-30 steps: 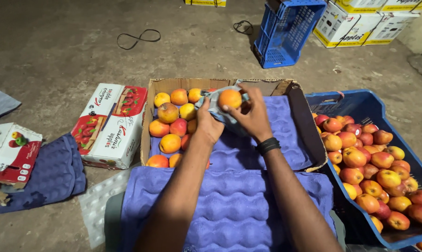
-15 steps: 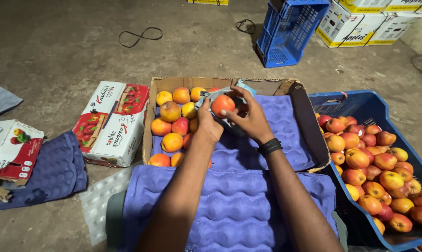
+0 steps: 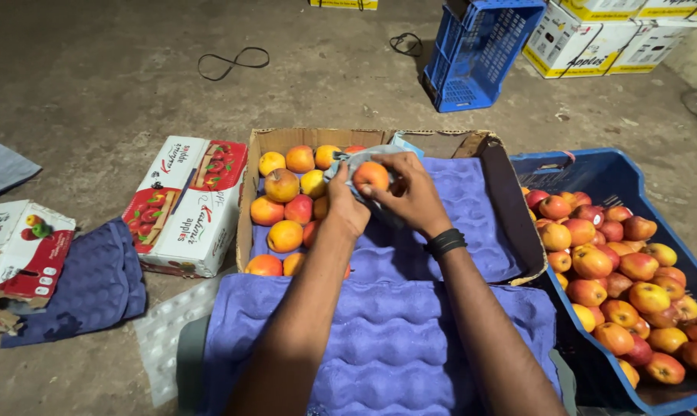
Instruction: The person wipes apples one at a time with a cloth, rubbing each fruit's surface, and places the wiped apples into a blue plastic crate beside the cardboard box they are taken from. The apples rest in molded fiber trays on the floor.
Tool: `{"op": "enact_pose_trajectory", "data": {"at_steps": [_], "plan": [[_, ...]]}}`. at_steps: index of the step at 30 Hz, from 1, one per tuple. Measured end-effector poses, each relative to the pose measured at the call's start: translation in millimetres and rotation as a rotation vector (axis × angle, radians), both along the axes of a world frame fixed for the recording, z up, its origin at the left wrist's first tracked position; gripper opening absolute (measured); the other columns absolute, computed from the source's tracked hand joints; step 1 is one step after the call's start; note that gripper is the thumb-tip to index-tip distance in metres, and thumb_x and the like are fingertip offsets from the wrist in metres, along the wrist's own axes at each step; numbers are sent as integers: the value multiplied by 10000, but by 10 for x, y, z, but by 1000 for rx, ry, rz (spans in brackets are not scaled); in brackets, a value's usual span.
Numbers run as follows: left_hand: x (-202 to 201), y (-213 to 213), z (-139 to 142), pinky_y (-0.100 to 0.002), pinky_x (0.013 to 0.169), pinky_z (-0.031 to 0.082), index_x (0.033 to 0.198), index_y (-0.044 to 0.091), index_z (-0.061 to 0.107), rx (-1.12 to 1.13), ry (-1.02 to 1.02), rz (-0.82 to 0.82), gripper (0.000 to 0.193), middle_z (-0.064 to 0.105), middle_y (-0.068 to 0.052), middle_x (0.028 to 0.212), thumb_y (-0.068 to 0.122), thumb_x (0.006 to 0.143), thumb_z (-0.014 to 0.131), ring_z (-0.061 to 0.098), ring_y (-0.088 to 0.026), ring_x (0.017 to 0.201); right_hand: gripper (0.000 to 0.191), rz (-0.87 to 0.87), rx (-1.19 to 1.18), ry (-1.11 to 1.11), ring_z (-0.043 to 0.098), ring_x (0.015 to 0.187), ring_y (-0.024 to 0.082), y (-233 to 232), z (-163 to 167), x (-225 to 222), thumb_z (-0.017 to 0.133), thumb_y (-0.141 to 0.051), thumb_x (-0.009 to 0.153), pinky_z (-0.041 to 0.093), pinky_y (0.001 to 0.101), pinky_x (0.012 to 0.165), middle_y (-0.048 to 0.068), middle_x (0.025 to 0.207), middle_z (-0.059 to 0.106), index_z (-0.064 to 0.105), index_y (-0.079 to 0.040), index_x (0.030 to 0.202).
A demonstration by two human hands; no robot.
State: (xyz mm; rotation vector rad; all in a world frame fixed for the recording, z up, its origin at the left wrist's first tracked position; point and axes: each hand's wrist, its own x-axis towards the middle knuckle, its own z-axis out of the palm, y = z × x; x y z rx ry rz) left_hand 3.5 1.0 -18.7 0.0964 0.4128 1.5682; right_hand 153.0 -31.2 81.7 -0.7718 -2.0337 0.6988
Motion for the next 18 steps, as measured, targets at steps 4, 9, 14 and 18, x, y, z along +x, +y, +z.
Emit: {"op": "enact_pose_trajectory", "data": {"at_steps": [4, 9, 14, 18], "plan": [[44, 32, -41, -448, 1039, 497, 1307, 56, 586, -22, 15, -46, 552, 656, -107, 1284, 501, 1075, 355, 623, -272, 1179, 540, 46, -393, 57, 646, 873, 148, 40, -37, -5, 865, -326, 812, 551, 287, 732, 74, 1100, 712, 688, -112, 1275], [67, 78, -33, -419, 1064, 507, 1344, 57, 593, 146, -13, 5, 469, 661, -91, 1329, 407, 1108, 388, 624, -254, 1223, 557, -197, 274, -16, 631, 930, 196, 47, -49, 38, 880, -250, 786, 557, 311, 766, 116, 1119, 626, 676, -52, 1264], [16, 32, 7, -448, 1028, 504, 1300, 61, 578, 48, 5, -23, 515, 658, -116, 1282, 470, 1067, 366, 617, -290, 1191, 591, -33, 6, 112, 646, 887, 206, 77, -55, 4, 865, -268, 837, 550, 321, 752, 106, 1163, 618, 628, -38, 1327], [26, 35, -22, -436, 1040, 498, 1344, 57, 569, -33, 26, 24, 505, 650, -113, 1305, 455, 1088, 394, 621, -294, 1198, 543, -60, 53, -61, 676, 895, 214, 74, -93, -15, 903, -276, 859, 560, 338, 795, 101, 1082, 679, 684, -51, 1302]]}}
